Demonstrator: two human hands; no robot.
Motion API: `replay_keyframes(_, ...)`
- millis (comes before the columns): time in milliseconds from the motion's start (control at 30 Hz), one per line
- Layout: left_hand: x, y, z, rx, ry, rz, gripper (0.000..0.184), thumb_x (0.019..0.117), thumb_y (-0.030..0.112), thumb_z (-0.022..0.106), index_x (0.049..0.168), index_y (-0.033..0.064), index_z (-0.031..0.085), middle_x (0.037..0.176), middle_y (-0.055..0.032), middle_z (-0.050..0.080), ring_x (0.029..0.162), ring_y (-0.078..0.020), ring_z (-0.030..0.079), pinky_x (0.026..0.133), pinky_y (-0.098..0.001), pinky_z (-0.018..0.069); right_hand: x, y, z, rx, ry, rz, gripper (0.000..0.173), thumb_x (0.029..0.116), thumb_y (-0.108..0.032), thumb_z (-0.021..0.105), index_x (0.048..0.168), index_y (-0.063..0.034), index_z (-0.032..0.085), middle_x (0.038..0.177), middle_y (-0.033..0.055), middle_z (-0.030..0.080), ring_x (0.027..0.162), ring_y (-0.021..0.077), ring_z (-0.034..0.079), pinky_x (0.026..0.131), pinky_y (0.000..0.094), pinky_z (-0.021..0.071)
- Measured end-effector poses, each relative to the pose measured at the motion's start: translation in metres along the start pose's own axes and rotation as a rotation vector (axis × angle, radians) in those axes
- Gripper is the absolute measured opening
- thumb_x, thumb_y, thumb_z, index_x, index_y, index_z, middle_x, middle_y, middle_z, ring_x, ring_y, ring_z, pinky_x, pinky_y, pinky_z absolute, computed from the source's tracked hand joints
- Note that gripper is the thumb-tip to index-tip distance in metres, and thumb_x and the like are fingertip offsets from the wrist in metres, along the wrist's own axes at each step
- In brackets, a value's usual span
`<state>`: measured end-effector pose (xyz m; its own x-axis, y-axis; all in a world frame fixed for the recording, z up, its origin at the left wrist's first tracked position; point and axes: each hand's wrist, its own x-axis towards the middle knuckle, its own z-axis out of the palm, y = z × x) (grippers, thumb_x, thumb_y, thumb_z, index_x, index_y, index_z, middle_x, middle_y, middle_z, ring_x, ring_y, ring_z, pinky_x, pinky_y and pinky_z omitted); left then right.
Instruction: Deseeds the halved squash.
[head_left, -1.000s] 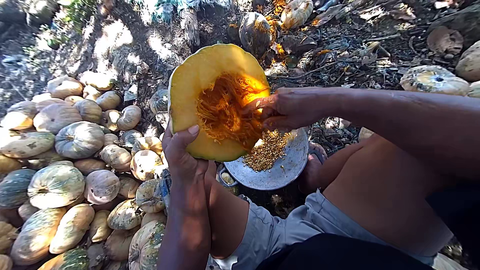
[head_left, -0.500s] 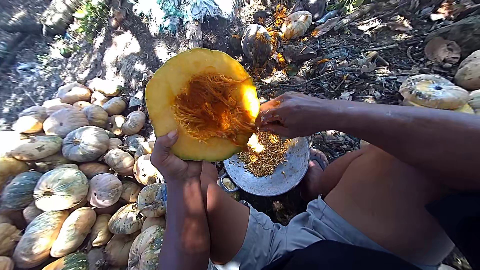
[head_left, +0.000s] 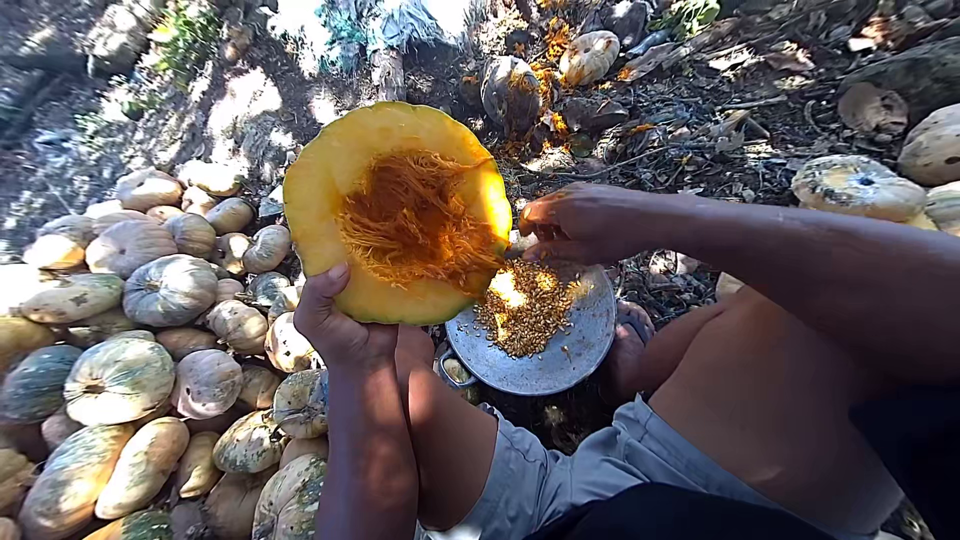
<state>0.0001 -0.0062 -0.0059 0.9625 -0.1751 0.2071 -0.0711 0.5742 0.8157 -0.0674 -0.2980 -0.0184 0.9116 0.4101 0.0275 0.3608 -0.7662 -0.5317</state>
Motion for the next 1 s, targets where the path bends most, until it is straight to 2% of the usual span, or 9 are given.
replay_keyframes(100, -0.003, 0.001, -0.002, 0.021, -0.024, -0.024, 0.025, 0.0794, 0.014, 0.066, 0.104, 0.0135, 0.068, 0.098, -0.0055, 0.074, 0.094, -0.0149, 0.072, 0.083, -0.0383, 0.0615, 0.004, 0.003, -0.011, 0.351, 0.079, 0.138, 0.051, 0.1033, -0.034, 0.057, 0.142, -0.0014, 0.049, 0.111, 0.0085, 0.069, 0.083, 0.0142, 0.068, 0.077, 0.0359, 0.0594)
replay_keyframes(167, -0.007, 0.001, -0.003, 0.032, -0.046, -0.073, 0.024, 0.0773, 0.016, 0.069, 0.101, 0.0144, 0.069, 0.096, -0.0045, 0.074, 0.091, -0.0138, 0.073, 0.08, -0.0366, 0.0623, 0.007, 0.004, -0.013, 0.617, 0.137, 0.161, 0.058, 0.1043, -0.04, 0.048, 0.15, -0.0044, 0.041, 0.124, 0.0073, 0.065, 0.094, 0.0108, 0.069, 0.079, 0.0302, 0.0599)
replay_keyframes(333, -0.008, -0.002, -0.01, 0.0, -0.191, -0.257, 0.023, 0.0803, 0.02, 0.073, 0.103, 0.0158, 0.07, 0.095, -0.004, 0.075, 0.087, -0.0135, 0.074, 0.076, -0.0349, 0.0632, 0.013, 0.009, -0.008, 1.046, 0.134, 0.164, 0.068, 0.0913, -0.069, 0.057, 0.134, -0.0163, 0.05, 0.1, -0.0068, 0.071, 0.088, 0.0043, 0.072, 0.078, 0.0243, 0.0619)
replay_keyframes(433, -0.005, -0.007, -0.005, -0.005, -0.131, -0.388, 0.02, 0.0818, 0.025, 0.072, 0.1, 0.0169, 0.071, 0.09, -0.0033, 0.074, 0.082, -0.0126, 0.074, 0.071, -0.0339, 0.0631, 0.014, 0.013, 0.0, 1.171, 0.089, 0.176, 0.076, 0.0786, -0.078, 0.068, 0.126, -0.0204, 0.055, 0.095, -0.0054, 0.073, 0.084, 0.0077, 0.073, 0.073, 0.0272, 0.0634)
replay_keyframes(500, 0.001, -0.01, -0.003, -0.025, -0.064, -0.416, 0.021, 0.09, 0.033, 0.067, 0.103, 0.0169, 0.07, 0.092, -0.003, 0.073, 0.083, -0.0127, 0.073, 0.072, -0.0346, 0.0629, 0.012, 0.012, 0.011, 1.22, 0.158, 0.218, 0.069, 0.0824, -0.079, 0.063, 0.123, -0.023, 0.06, 0.094, -0.005, 0.073, 0.082, 0.0075, 0.073, 0.071, 0.028, 0.0629)
replay_keyframes(600, 0.013, -0.011, -0.007, -0.123, -0.134, -0.389, 0.051, 0.1005, 0.061, 0.046, 0.123, 0.0205, 0.066, 0.11, -0.001, 0.072, 0.101, -0.0118, 0.071, 0.085, -0.0364, 0.0605, 0.012, 0.004, 0.018, 1.298, 0.235, 0.278, 0.071, 0.0835, -0.082, 0.058, 0.127, -0.0253, 0.059, 0.098, -0.0026, 0.072, 0.086, 0.0102, 0.072, 0.073, 0.0316, 0.0622)
replay_keyframes(700, 0.023, -0.009, -0.01, -0.181, -0.258, -0.339, 0.076, 0.0964, 0.078, 0.029, 0.132, 0.0212, 0.063, 0.121, -0.0029, 0.07, 0.112, -0.0146, 0.067, 0.095, -0.0405, 0.0573, 0.016, -0.003, 0.013, 1.397, 0.302, 0.247, 0.078, 0.0795, -0.082, 0.063, 0.132, -0.0239, 0.056, 0.105, 0.0009, 0.072, 0.093, 0.014, 0.072, 0.079, 0.0351, 0.0627)
replay_keyframes(900, 0.025, -0.018, -0.018, -0.061, -0.235, -0.388, 0.058, 0.073, 0.06, 0.084, 0.115, 0.0228, 0.069, 0.104, -0.0039, 0.075, 0.096, -0.0171, 0.073, 0.084, -0.0399, 0.0624, 0.014, 0.004, 0.012, 1.269, 0.371, 0.178, 0.094, 0.0765, -0.081, 0.067, 0.144, -0.0197, 0.044, 0.111, -0.0015, 0.071, 0.099, 0.0127, 0.072, 0.087, 0.0335, 0.062)
replay_keyframes(1000, 0.022, -0.018, -0.025, -0.056, -0.239, -0.459, 0.053, 0.0701, 0.05, 0.089, 0.111, 0.0217, 0.07, 0.1, -0.0047, 0.076, 0.091, -0.0166, 0.075, 0.082, -0.0381, 0.0632, 0.013, 0.006, 0.021, 1.31, 0.329, 0.159, 0.091, 0.0785, -0.078, 0.069, 0.142, -0.0169, 0.043, 0.11, -0.0009, 0.071, 0.1, 0.0125, 0.072, 0.089, 0.0334, 0.0617)
